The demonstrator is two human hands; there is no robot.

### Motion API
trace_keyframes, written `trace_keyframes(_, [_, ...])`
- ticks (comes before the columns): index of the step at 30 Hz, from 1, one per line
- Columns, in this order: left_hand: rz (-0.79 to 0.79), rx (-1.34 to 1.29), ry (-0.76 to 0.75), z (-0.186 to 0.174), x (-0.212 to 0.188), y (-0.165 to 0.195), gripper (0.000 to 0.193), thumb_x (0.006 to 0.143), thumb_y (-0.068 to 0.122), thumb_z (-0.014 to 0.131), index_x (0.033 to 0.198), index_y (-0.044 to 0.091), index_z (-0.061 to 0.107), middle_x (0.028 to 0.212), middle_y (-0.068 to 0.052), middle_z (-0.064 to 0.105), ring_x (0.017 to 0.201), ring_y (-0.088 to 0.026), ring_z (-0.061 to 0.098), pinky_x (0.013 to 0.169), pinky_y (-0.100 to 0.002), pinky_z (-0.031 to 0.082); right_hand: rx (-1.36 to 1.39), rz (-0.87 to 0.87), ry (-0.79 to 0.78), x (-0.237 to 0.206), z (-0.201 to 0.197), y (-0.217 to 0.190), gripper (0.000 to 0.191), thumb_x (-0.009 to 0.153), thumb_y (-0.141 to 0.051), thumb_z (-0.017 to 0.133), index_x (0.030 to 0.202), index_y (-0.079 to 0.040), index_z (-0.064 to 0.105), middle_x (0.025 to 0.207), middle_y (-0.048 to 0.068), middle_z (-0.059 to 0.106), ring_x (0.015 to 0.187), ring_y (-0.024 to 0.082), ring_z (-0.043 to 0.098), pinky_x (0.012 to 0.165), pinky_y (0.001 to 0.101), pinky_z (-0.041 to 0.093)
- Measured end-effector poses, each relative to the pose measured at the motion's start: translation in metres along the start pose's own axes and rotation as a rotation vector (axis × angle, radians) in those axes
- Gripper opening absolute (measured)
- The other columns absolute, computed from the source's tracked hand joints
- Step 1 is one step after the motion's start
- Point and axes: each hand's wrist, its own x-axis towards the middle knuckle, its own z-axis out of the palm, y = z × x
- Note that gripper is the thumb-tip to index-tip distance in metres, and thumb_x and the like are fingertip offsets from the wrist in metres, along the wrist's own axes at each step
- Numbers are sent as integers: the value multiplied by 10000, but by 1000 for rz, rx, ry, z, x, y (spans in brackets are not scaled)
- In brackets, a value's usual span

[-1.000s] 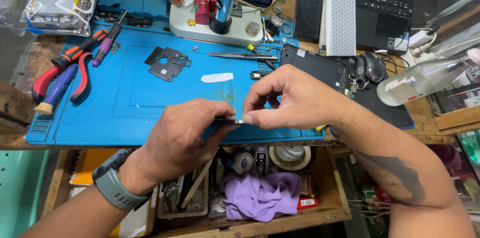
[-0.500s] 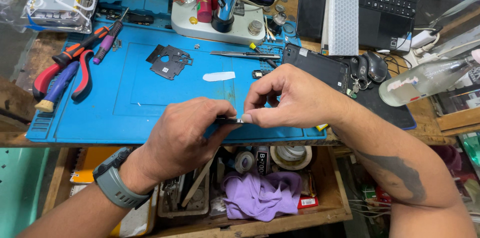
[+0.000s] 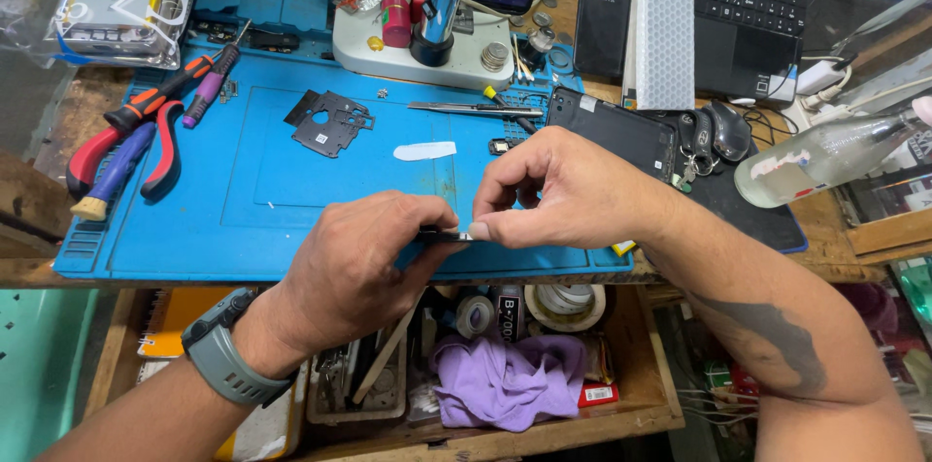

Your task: The person uses tweezers to carefully place and adjust small internal components inside a disassembled smartphone. They then cut a piece of white adhesive tape and apply it to the device's edge before picking up a new screen assembly.

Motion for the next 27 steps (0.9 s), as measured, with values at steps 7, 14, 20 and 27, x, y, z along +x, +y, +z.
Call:
trace_keyframes(7, [-2,-11,0,0,0,0,335,826,36,827,1070,59,598,861,-97,681,744,-292,695,628,-382,539,22,18,6,-1,1,2,144,835,-193,779,850,-50,797,698,-20,716,668,46,620,626,238,527])
trace_keyframes(14, [3,-6,-1,-1,0,0,337,828,35,830,1068,59,595,860,-92,678,743,-291,692,626,-383,535,26,22,11,-1,1,2,147,836,-196,782,843,-50,795,690,-20,710,660,45,618,621,236,523])
trace_keyframes(20, [2,-3,-2,-1,-1,0,341,829,40,833,1070,56,592,863,-92,679,744,-296,690,625,-390,531,38,3,8,-2,2,3,142,842,-190,779,854,-49,793,702,-26,709,672,39,613,629,233,527])
trace_keyframes(27, [5,7,-2,-1,-1,0,337,827,41,833,1069,55,599,861,-95,680,741,-299,690,622,-389,529,41,49,21,-1,4,-1,152,831,-198,790,841,-46,795,682,-20,691,665,48,599,618,245,518])
